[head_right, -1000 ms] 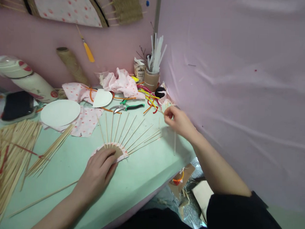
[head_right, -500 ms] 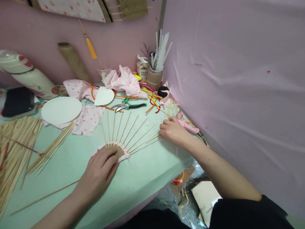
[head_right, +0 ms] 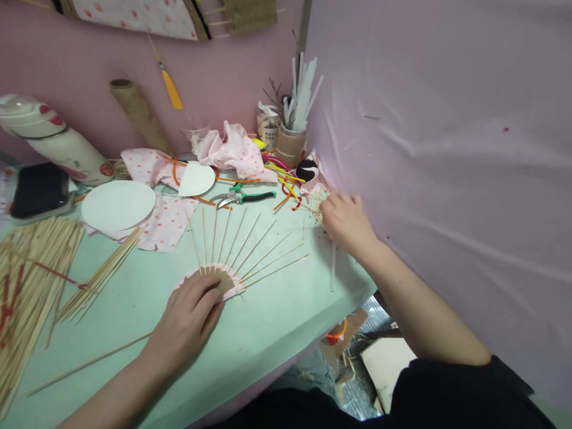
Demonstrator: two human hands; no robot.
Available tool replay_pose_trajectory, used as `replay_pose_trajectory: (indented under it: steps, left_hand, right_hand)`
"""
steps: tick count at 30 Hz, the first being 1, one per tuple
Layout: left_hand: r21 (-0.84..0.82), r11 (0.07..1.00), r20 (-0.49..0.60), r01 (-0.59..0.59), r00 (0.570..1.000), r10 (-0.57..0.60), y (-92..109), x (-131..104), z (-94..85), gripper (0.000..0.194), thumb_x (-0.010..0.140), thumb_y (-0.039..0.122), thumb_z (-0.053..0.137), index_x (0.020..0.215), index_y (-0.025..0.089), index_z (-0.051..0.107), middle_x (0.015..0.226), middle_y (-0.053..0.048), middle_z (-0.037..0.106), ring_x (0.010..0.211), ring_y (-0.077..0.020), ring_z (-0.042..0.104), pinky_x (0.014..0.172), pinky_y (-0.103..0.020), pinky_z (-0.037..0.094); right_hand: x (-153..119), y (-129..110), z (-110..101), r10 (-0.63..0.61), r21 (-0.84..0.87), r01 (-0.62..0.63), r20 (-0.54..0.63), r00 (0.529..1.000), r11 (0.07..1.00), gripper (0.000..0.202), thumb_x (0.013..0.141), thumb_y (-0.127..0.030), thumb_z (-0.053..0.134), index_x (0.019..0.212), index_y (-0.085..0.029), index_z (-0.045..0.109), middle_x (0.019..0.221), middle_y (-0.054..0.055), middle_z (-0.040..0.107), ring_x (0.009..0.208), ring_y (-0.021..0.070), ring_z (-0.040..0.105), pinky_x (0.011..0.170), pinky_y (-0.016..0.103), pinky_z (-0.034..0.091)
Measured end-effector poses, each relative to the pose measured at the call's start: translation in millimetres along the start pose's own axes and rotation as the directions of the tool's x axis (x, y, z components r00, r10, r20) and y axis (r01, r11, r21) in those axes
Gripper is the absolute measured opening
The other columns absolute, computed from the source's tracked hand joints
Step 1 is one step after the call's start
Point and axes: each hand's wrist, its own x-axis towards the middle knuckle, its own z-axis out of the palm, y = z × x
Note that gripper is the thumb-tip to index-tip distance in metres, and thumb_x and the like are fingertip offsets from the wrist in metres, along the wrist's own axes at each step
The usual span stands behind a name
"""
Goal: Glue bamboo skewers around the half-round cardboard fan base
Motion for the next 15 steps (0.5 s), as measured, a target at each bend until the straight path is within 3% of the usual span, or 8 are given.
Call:
replay_pose_trajectory:
  steps: [2,4,7,9,12,15]
  left_hand:
    - [0.005,1.000,0.002,0.004,1.000,-0.004,1.2,0.0,-1.7,0.016,0.096,0.012,0.049,0.106,0.017,0.060,0.115,-0.012,0.064,0.109,-0.0285,0.059,0.090,-0.046,0.048]
    - [-0.004,1.000,0.007,0.006,1.000,-0.006,3.0,1.0,-5.8,0.013,0.096,0.014,0.050,0.104,0.017,0.060,0.113,-0.012,0.064,0.107,-0.0281,0.059,0.089,-0.045,0.047]
    - [-0.040,0.999,0.014,0.019,1.000,-0.019,6.8,7.1,-16.9,0.010,0.096,0.016,0.052,0.099,0.017,0.061,0.103,-0.010,0.065,0.096,-0.0249,0.059,0.083,-0.041,0.048]
    - [-0.060,0.998,0.037,0.026,0.999,-0.024,10.1,16.4,-25.0,0.012,0.097,0.016,0.050,0.096,0.017,0.062,0.096,-0.009,0.064,0.089,-0.0229,0.058,0.080,-0.039,0.049]
    - [-0.043,0.998,0.193,0.039,0.981,-0.030,16.7,40.2,-30.4,0.021,0.099,0.017,0.046,0.089,0.017,0.064,0.088,-0.008,0.064,0.085,-0.0226,0.059,0.075,-0.036,0.049]
    - [0.065,0.997,0.369,0.036,0.928,-0.058,25.6,73.7,-22.7,0.023,0.094,0.013,0.049,0.076,0.018,0.063,0.077,-0.007,0.062,0.076,-0.0232,0.060,0.064,-0.034,0.047]
  right_hand:
    - [1.1,1.6,-1.1,0.098,0.008,-0.098,-0.012,0.995,0.995,0.030,0.090,-0.017,0.047,0.116,-0.014,0.062,0.115,0.018,0.065,0.101,0.0309,0.054,0.077,0.039,0.029]
    - [-1.6,-2.1,-1.8,0.061,0.076,-0.060,-0.014,0.998,0.995,0.032,0.093,-0.019,0.046,0.121,-0.017,0.060,0.120,0.017,0.065,0.104,0.0304,0.055,0.080,0.040,0.030]
    - [-12.4,-7.3,-2.0,0.000,0.129,0.000,0.000,1.000,0.992,0.022,0.096,-0.023,0.048,0.111,-0.019,0.064,0.113,0.013,0.068,0.104,0.0282,0.057,0.082,0.040,0.031]
    - [-22.2,-4.5,-0.3,0.064,0.110,-0.066,0.028,0.998,0.992,0.019,0.095,-0.026,0.052,0.106,-0.019,0.066,0.112,0.012,0.069,0.104,0.0292,0.058,0.081,0.039,0.031]
    - [-37.6,8.2,5.4,0.214,0.069,-0.220,0.085,0.973,0.973,0.022,0.095,-0.032,0.053,0.106,-0.020,0.067,0.113,0.013,0.069,0.103,0.0320,0.059,0.077,0.038,0.034]
    - [-50.7,20.7,13.3,0.297,0.028,-0.304,0.157,0.942,0.952,0.028,0.096,-0.036,0.048,0.107,-0.018,0.068,0.113,0.016,0.068,0.099,0.0332,0.060,0.074,0.039,0.038]
